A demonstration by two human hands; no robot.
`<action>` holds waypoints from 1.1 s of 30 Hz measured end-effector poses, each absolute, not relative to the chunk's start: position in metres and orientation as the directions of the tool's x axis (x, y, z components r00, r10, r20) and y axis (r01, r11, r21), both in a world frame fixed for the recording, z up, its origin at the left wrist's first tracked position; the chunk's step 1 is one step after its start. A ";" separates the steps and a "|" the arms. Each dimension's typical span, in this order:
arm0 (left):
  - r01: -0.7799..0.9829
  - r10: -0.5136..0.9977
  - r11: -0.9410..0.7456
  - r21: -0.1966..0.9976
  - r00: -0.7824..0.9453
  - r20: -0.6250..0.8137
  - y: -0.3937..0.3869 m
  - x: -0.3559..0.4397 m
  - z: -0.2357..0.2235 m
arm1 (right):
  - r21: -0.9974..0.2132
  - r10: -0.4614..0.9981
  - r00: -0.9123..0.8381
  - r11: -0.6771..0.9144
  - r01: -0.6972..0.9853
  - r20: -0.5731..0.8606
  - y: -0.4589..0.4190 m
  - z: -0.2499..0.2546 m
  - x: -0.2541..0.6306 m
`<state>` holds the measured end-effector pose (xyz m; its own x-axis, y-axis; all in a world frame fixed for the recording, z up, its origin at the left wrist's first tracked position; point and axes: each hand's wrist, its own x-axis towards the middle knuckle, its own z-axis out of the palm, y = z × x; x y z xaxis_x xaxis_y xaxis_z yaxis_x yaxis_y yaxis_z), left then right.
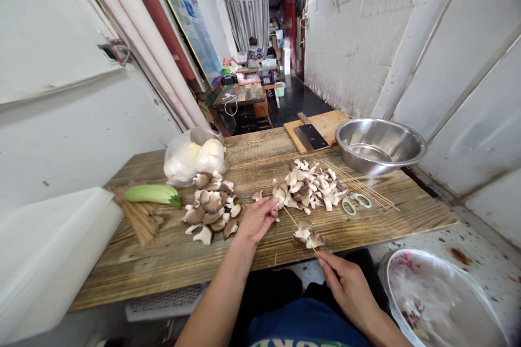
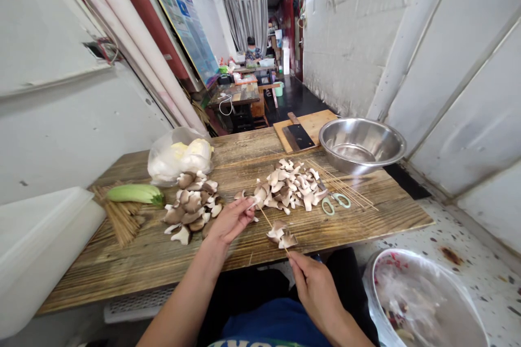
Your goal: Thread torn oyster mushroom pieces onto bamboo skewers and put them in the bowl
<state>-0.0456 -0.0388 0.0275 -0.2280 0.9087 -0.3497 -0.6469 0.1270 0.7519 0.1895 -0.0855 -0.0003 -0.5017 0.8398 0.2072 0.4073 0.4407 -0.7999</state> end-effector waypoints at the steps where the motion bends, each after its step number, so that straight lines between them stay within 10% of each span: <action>1: -0.648 0.908 0.128 0.751 -0.229 -0.351 -0.039 -0.045 0.028 | -0.801 0.841 -0.499 0.442 0.404 0.212 -0.086 0.000 0.189; 33: -0.586 0.921 0.180 0.790 -0.180 -0.344 -0.044 -0.035 0.029 | -0.798 0.847 -0.463 0.460 0.389 0.262 -0.092 -0.008 0.182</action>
